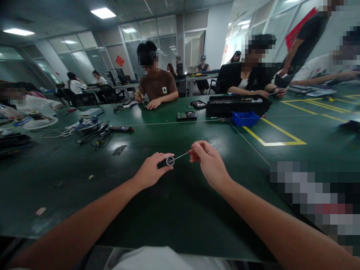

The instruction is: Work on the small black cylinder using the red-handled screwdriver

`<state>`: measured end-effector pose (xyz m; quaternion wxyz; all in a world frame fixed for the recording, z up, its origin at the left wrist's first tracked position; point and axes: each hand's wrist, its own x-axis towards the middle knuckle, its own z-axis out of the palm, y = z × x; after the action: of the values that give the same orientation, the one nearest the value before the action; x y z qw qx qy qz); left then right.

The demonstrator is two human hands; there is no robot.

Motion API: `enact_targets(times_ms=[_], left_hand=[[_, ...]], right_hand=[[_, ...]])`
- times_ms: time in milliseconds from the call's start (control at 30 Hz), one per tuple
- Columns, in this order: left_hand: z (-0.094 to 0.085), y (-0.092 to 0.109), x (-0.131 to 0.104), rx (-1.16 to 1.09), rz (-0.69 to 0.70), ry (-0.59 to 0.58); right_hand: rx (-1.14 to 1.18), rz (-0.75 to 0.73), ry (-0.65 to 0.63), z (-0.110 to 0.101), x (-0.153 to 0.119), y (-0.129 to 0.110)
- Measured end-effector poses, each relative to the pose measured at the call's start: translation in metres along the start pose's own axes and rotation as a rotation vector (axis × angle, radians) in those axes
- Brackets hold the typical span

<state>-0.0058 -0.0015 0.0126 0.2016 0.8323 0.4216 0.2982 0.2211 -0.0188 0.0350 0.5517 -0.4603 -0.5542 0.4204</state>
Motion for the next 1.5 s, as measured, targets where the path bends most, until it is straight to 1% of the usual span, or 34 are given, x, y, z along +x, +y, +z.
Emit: enact_targets(times_ms=[67, 133, 200, 367, 500, 567, 633, 800, 900, 967, 1167, 1500], left_hand=[[-0.001, 0.001, 0.000, -0.006, -0.007, 0.004], [-0.001, 0.001, 0.000, -0.008, -0.024, 0.000], [-0.001, 0.001, 0.000, -0.006, -0.035, -0.003], [0.000, 0.000, 0.000, -0.009, -0.031, 0.017], [0.001, -0.002, 0.000, -0.016, -0.014, 0.022], [0.001, -0.002, 0.000, -0.019, -0.007, 0.024], [0.001, -0.002, 0.000, -0.018, -0.006, 0.027], [0.000, -0.001, 0.001, -0.022, -0.031, 0.029], [0.000, -0.002, 0.001, -0.028, -0.023, 0.032], [0.000, -0.003, 0.001, -0.030, -0.015, 0.038], [0.000, -0.004, 0.001, -0.021, 0.009, 0.027], [0.000, -0.003, 0.001, -0.025, -0.016, 0.024]], right_hand=[[0.023, 0.010, 0.051, -0.002, 0.003, 0.001], [-0.090, -0.047, 0.062, -0.003, 0.001, 0.001], [-0.232, -0.112, 0.039, -0.002, -0.003, -0.002], [-0.452, -0.252, -0.013, 0.002, -0.014, -0.010], [-0.556, -0.347, -0.124, 0.002, -0.017, -0.015], [-0.577, -0.371, -0.172, 0.002, -0.018, -0.015], [-0.589, -0.373, -0.174, 0.002, -0.018, -0.015], [-0.577, -0.372, -0.078, 0.001, -0.018, -0.013], [-0.552, -0.394, -0.006, -0.001, -0.018, -0.014], [-0.534, -0.413, 0.015, -0.001, -0.019, -0.014], [-0.597, -0.476, -0.090, 0.000, -0.020, -0.014], [-0.635, -0.473, -0.047, 0.000, -0.019, -0.015]])
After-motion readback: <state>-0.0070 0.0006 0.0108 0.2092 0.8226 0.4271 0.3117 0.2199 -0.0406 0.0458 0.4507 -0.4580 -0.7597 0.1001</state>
